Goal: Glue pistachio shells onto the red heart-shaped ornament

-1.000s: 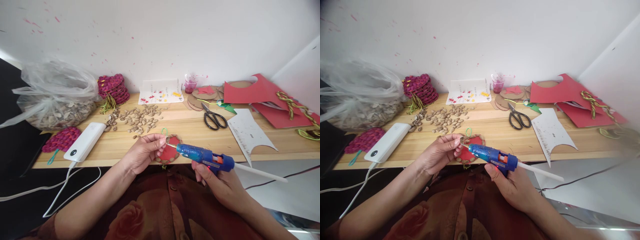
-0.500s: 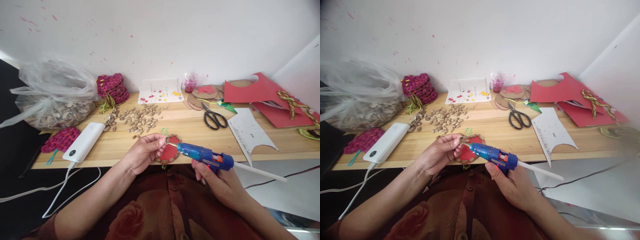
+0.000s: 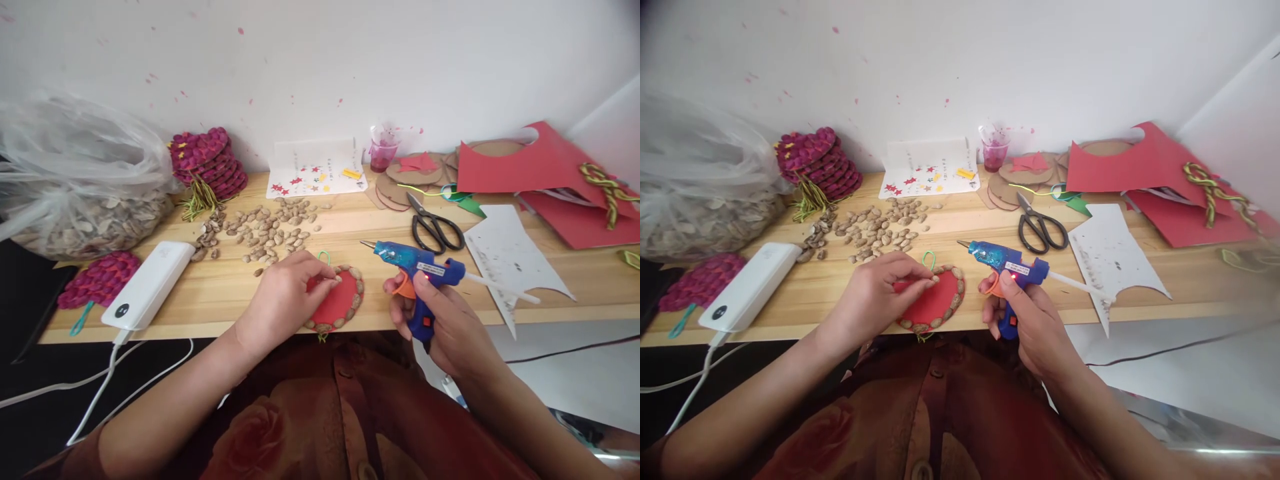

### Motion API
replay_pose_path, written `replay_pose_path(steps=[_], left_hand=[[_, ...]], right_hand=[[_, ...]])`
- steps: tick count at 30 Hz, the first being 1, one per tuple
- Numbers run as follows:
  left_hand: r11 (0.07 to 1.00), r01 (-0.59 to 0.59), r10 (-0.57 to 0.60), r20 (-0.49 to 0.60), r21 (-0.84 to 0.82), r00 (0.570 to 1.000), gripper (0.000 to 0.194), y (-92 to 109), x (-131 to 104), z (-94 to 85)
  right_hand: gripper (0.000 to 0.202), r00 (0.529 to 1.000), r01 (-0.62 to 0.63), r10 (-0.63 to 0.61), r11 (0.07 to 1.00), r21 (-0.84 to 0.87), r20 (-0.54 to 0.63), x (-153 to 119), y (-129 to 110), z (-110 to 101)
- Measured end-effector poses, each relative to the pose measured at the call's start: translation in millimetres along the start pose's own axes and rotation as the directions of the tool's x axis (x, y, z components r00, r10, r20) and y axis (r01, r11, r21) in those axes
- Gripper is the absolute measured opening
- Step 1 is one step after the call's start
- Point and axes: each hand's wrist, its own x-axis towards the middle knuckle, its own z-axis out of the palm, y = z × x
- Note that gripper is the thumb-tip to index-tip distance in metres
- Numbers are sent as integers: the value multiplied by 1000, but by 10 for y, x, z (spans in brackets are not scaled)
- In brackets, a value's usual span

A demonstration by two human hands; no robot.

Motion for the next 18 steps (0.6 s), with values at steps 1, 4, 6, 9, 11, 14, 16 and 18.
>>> replay_pose_path(steps=[1, 4, 6, 9, 11, 14, 16, 18], left_hand=[[996, -31, 29, 16, 86, 999, 7, 0, 8, 22], [945, -107, 92, 65, 310, 994, 14, 10, 21, 83], [893, -154, 128, 89, 423, 988, 16, 19, 21, 116], [816, -224, 185, 128, 533, 974, 18, 26, 17, 153], [780, -251, 202, 148, 573, 968, 17, 31, 18, 170], [751, -260, 199, 167, 607, 966, 17, 46, 22, 180], [740, -272, 198, 188, 616, 962, 18, 59, 24, 177], [736, -283, 193, 210, 615, 958, 18, 70, 26, 171]], right_hand=[[31, 1000, -16, 16, 1000, 11, -1, 26, -14, 9], [31, 998, -54, 54, 998, 8, 10, 103, -61, 37], [33, 997, -72, 72, 997, -16, 24, 152, -87, 55], [34, 995, -83, 86, 995, -50, 46, 215, -100, 74], [34, 993, -104, 106, 993, -50, 59, 244, -85, 79], [32, 985, -151, 149, 989, 11, 83, 265, -43, 71], [29, 981, -166, 159, 985, 56, 108, 269, -17, 57], [27, 979, -166, 155, 983, 77, 129, 270, -1, 44]])
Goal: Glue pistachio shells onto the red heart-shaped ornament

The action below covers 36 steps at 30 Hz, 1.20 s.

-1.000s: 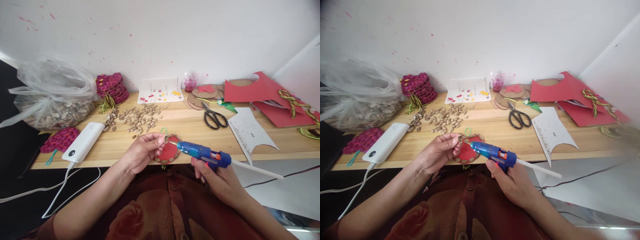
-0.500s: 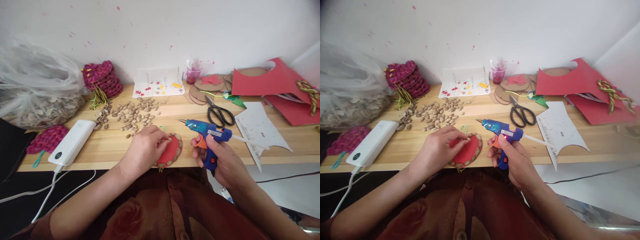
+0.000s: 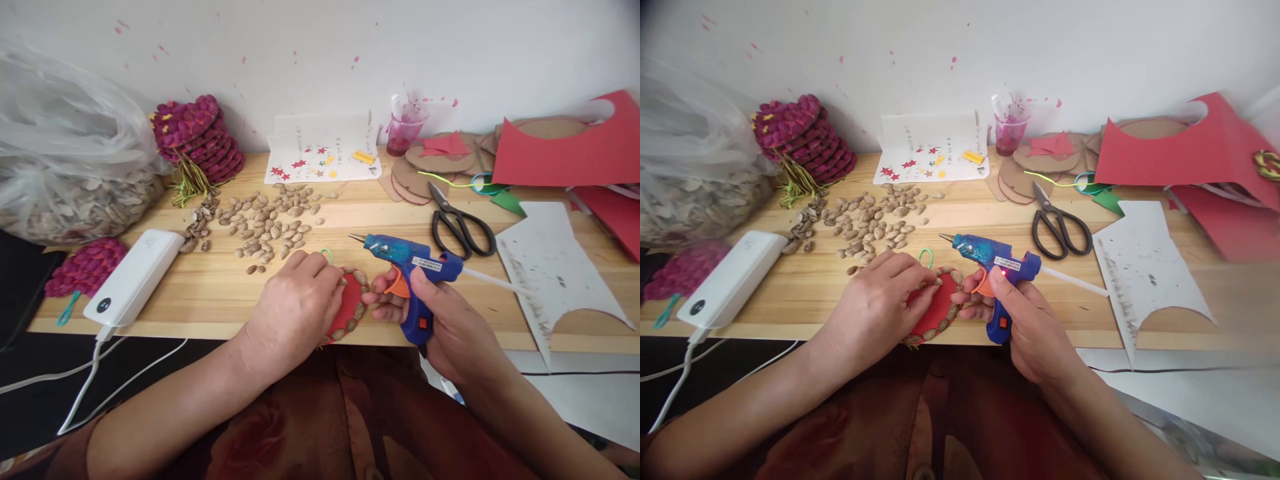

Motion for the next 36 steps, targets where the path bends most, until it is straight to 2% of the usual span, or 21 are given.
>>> replay_pose_path(steps=[9, 21, 36], left_hand=[[999, -3, 3, 1, -41, 1000, 19, -26, 2, 26], [998, -39, 41, -24, 53, 999, 15, -3, 2, 18], [999, -12, 10, 43, 48, 999, 16, -3, -1, 20]], right_hand=[[26, 1000, 3, -3, 1000, 8, -20, -10, -17, 35], [24, 999, 26, -26, 1000, 14, -29, -5, 15, 34], [22, 999, 29, -28, 999, 44, -25, -18, 33, 25]])
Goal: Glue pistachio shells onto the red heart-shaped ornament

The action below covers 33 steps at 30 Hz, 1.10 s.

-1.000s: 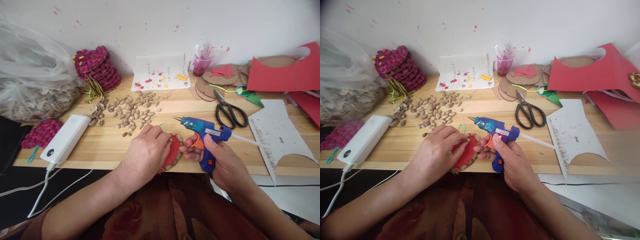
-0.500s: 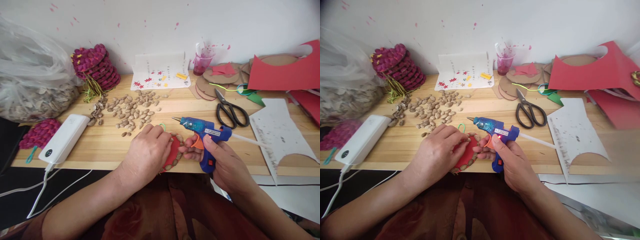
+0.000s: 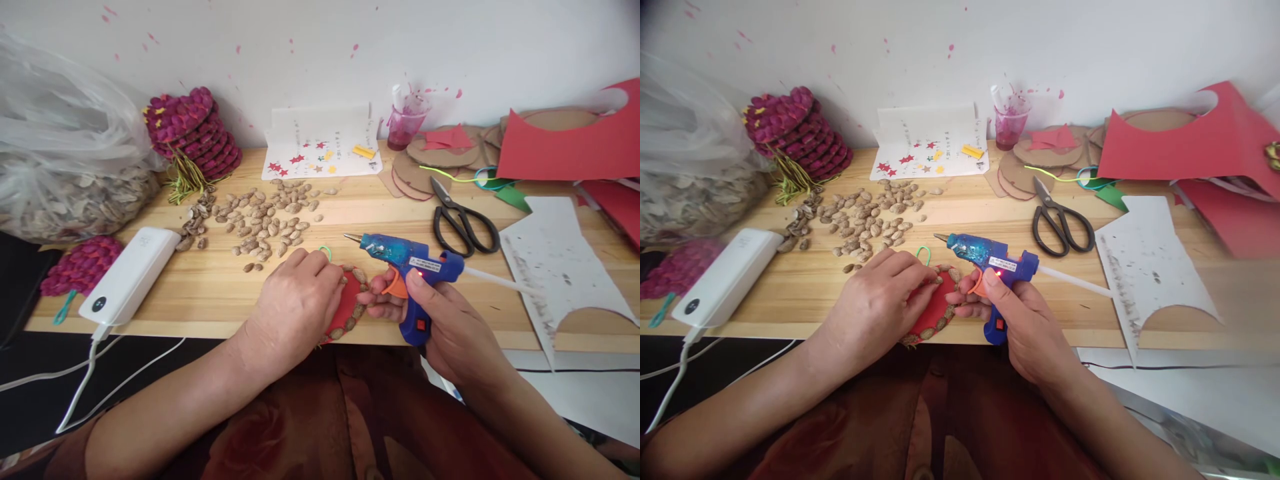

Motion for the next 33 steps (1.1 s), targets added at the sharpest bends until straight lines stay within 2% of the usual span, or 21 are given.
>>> replay_pose_path(steps=[5, 13, 17, 21, 33], left_hand=[[999, 4, -4, -7, -42, 1000, 17, -13, -11, -8], [970, 66, -108, -171, -233, 979, 12, -196, -90, -77], [954, 73, -138, -209, -292, 968, 13, -195, -85, -61], [943, 34, -107, -205, -330, 973, 12, -128, -65, -10], [940, 28, -92, -174, -340, 981, 12, -86, -36, 123]], right_hand=[[22, 1000, 12, -12, 1000, -2, -13, 6, 2, -7], [23, 1000, 18, -18, 1000, -4, 5, 30, 9, 3], [23, 1000, 23, -23, 1000, 3, 7, 18, 8, 9], [23, 1000, 25, -25, 1000, 4, -1, 23, 14, 8], [26, 999, 11, -11, 1000, -2, -39, 19, -6, 38]])
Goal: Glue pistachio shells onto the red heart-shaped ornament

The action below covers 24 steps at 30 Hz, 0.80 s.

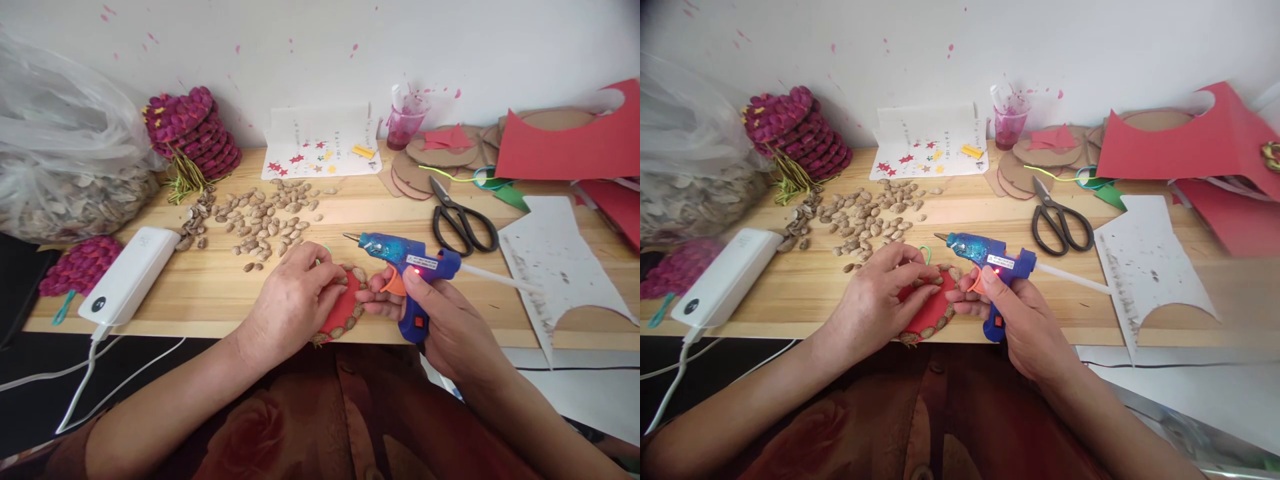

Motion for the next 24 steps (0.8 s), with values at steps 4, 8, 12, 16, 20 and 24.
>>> replay_pose_path(steps=[4, 8, 12, 16, 20, 24], left_hand=[[1000, 6, -6, -5, -5, 1000, 13, -1, -5, 12], [1000, 3, -3, -11, -4, 1000, 12, -6, -19, 26], [1000, 2, -2, -19, 5, 1000, 12, -10, -30, 38], [1000, 12, -12, -19, 1, 1000, 12, -15, -32, 36], [1000, 21, -21, -19, -4, 1000, 12, -15, -34, 32], [1000, 30, -30, -30, -4, 999, 12, -8, -33, 33]], right_hand=[[23, 1000, -13, 13, 1000, 5, 25, -3, 11, -26], [22, 1000, -15, 15, 1000, -4, 25, -4, 10, -24], [22, 1000, -6, 6, 1000, -10, 15, 1, 3, -6], [22, 1000, -10, 10, 1000, -24, 15, -3, 3, -8], [22, 1000, -13, 14, 1000, -26, 16, -8, 5, -6], [23, 1000, -22, 22, 999, -31, 7, -10, 0, 2]])
